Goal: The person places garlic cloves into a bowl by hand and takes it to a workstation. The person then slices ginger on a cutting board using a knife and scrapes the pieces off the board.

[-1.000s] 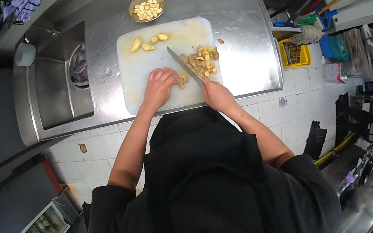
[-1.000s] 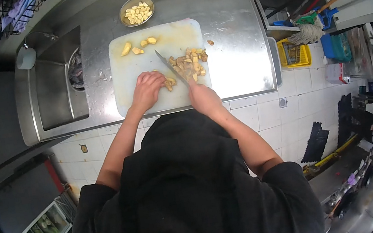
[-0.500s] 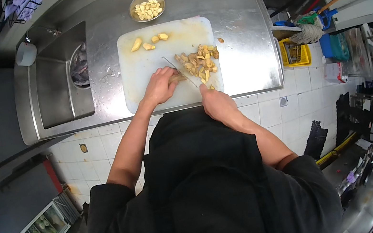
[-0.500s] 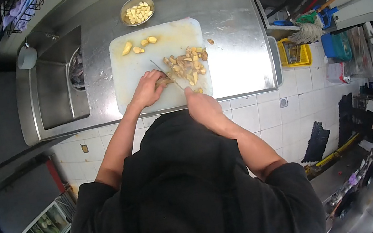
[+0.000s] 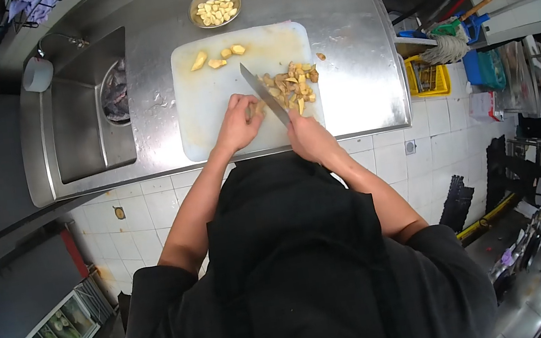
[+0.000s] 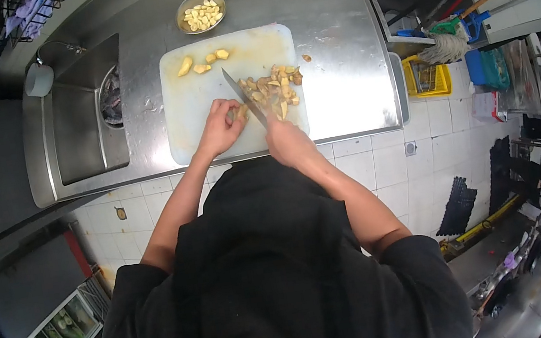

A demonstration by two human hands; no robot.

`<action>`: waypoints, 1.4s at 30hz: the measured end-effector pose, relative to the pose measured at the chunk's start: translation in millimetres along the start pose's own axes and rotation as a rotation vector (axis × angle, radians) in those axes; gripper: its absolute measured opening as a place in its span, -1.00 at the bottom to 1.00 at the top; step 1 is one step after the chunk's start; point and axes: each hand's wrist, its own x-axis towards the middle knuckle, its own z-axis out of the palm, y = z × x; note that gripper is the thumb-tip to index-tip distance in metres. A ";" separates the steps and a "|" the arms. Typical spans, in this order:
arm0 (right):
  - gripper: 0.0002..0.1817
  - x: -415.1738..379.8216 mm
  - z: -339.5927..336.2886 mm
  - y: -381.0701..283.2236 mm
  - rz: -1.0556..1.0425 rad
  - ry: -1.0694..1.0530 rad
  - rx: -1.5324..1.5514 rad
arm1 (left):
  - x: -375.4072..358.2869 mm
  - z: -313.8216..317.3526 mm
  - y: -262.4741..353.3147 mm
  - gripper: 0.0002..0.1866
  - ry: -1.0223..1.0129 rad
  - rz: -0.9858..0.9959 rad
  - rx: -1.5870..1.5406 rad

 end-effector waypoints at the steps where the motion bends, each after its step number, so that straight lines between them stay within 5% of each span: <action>1: -0.81 -4.5 0.1 1.0 0.003 -0.023 0.013 | 2.1 -1.2 -0.9 -0.62 -0.035 -0.003 -0.005; 10: -0.84 -26.6 -19.2 -8.8 0.014 -0.119 0.100 | 12.8 -11.9 2.0 -0.62 -0.178 -0.041 -0.032; 15: -0.81 30.2 43.4 17.2 -0.096 0.002 0.125 | 11.0 -10.8 -0.2 -0.62 -0.178 -0.041 -0.043; 20: -0.78 58.3 46.3 13.6 -0.138 0.128 0.125 | 1.3 18.4 -21.5 -0.65 0.075 -0.158 -0.305; 31: -0.75 -24.2 -17.4 13.1 0.026 -0.126 0.193 | -1.3 25.5 -3.4 -0.72 0.130 -0.142 -0.290; 42: -0.78 -21.2 -2.1 14.2 -0.016 -0.101 0.193 | -3.4 31.9 -4.7 -0.73 0.183 -0.166 -0.326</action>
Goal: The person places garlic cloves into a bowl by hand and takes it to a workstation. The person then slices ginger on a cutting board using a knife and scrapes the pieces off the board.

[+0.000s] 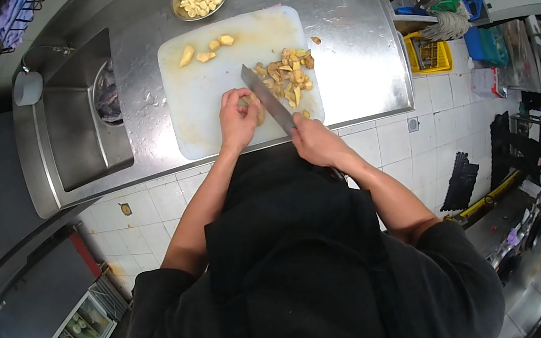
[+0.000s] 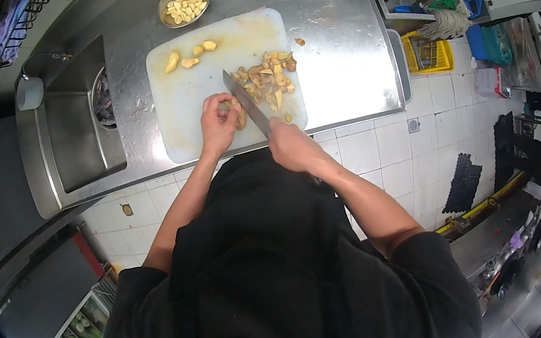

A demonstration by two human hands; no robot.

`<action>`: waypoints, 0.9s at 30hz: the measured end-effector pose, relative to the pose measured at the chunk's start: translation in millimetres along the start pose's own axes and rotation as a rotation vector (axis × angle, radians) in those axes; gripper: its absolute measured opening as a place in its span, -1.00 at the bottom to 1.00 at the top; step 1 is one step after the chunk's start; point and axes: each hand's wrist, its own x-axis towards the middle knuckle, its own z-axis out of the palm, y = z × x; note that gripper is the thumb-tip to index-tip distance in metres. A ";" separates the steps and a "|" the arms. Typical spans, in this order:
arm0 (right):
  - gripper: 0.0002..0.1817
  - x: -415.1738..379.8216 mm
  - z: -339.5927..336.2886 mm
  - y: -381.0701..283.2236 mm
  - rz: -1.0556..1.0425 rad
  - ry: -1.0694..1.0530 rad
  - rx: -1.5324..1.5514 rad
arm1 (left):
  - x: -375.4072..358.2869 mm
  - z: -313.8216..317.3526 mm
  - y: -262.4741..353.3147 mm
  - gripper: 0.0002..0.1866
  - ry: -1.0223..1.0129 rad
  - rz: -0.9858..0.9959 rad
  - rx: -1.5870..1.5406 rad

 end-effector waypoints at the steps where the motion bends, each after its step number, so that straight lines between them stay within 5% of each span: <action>1: -0.78 9.0 8.4 5.2 -0.039 0.025 -0.004 | -1.5 0.0 2.3 -0.73 0.013 0.024 0.041; 8: -0.78 58.2 56.3 22.0 -0.081 0.189 0.062 | -1.1 -2.9 -4.0 -0.72 0.018 -0.006 0.031; 15: -0.79 36.8 22.0 17.8 -0.023 0.147 -0.059 | -12.3 -11.0 4.1 -0.65 0.001 -0.073 -0.141; 20: -0.80 8.7 9.1 6.2 -0.023 0.071 -0.067 | -13.3 -10.3 -1.9 -0.45 0.030 0.017 0.165; 27: -0.78 -23.2 1.8 13.8 -0.015 -0.010 -0.004 | -22.9 -3.4 3.5 -0.47 0.119 -0.044 0.130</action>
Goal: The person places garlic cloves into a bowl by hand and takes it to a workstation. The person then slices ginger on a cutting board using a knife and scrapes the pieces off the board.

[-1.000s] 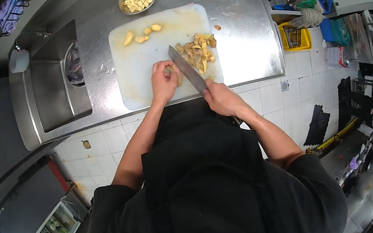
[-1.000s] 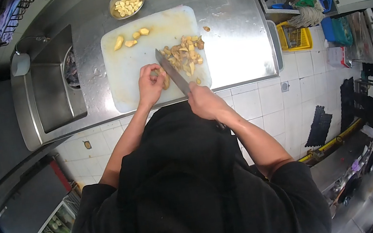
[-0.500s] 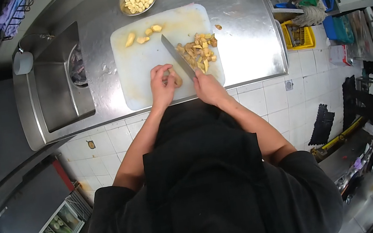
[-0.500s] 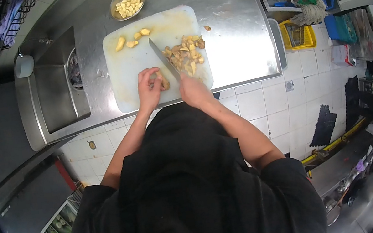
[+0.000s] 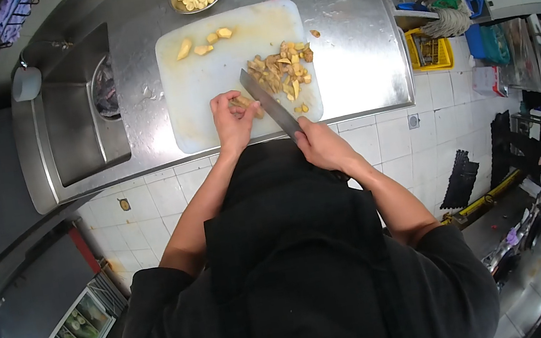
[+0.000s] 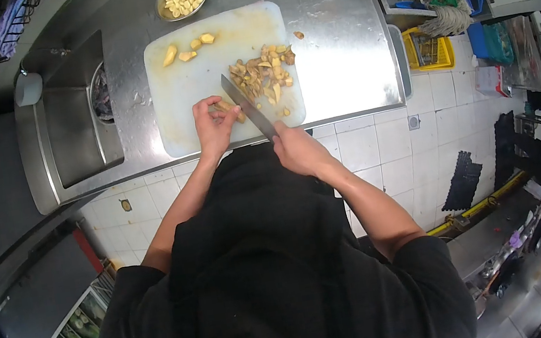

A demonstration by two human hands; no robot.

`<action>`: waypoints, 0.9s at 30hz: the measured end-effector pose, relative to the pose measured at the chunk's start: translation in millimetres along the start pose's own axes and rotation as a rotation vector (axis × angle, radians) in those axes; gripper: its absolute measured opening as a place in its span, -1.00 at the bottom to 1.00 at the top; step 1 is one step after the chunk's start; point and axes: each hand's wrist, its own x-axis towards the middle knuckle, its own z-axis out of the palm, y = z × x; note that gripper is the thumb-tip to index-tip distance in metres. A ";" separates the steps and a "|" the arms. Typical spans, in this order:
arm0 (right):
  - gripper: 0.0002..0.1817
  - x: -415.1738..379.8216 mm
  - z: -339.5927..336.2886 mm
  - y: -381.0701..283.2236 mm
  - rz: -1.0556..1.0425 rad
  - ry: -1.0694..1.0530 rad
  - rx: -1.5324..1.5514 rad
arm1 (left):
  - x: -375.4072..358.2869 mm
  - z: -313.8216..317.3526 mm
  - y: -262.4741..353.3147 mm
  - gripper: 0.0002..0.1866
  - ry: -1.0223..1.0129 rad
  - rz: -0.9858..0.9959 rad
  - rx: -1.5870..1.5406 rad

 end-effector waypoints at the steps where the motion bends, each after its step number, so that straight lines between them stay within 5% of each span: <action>1: -0.77 -1.2 1.0 3.1 -0.022 0.004 -0.006 | -1.5 0.2 0.5 -0.47 0.010 -0.008 -0.008; 11: -0.78 66.5 45.5 12.0 -0.128 0.128 0.038 | -7.0 1.0 5.9 -0.49 0.035 -0.012 -0.063; 27: -0.80 -0.7 13.2 -4.3 0.040 -0.033 0.028 | -23.6 -3.7 0.7 -0.47 0.101 -0.081 0.128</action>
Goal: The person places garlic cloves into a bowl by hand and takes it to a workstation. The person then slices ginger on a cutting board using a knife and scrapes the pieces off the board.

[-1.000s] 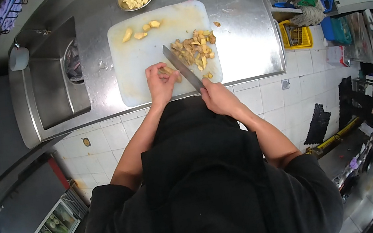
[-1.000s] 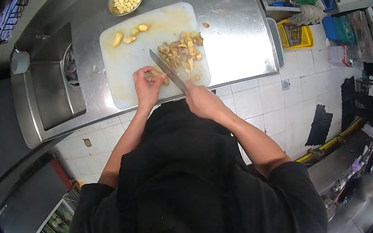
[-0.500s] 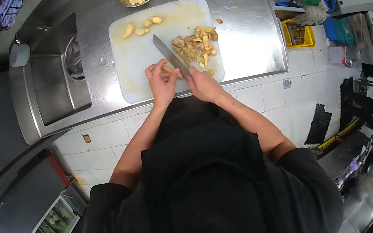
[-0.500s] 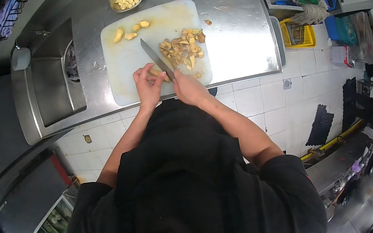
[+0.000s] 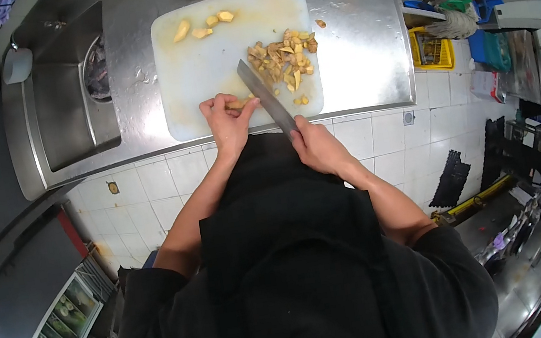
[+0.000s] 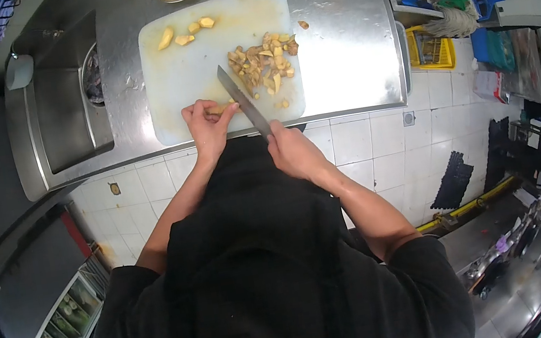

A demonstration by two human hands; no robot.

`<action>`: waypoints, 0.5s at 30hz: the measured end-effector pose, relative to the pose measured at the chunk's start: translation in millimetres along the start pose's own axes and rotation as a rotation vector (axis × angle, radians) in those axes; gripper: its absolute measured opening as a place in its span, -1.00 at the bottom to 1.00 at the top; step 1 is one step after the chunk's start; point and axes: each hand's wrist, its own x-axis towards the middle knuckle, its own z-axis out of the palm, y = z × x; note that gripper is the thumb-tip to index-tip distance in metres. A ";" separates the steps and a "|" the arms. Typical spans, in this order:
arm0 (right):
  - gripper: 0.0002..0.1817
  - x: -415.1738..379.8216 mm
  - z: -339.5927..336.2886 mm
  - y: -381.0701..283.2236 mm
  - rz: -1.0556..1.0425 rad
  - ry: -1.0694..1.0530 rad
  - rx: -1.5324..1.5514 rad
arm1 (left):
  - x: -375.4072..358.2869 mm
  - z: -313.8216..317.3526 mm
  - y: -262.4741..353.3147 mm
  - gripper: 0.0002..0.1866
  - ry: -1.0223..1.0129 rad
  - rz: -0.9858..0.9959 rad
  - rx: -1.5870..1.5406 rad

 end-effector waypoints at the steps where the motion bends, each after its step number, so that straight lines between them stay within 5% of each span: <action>1: -0.80 2.3 4.5 3.1 -0.025 0.025 0.005 | -0.9 -0.2 0.1 -0.48 0.002 0.012 -0.001; 6: -0.80 57.9 28.9 11.2 -0.143 0.104 0.000 | -3.7 -3.1 -5.9 -0.54 -0.009 0.009 -0.169; 15: -0.80 60.6 7.4 3.4 -0.153 0.154 -0.163 | 20.5 -38.0 -21.0 -0.56 -0.138 0.414 0.103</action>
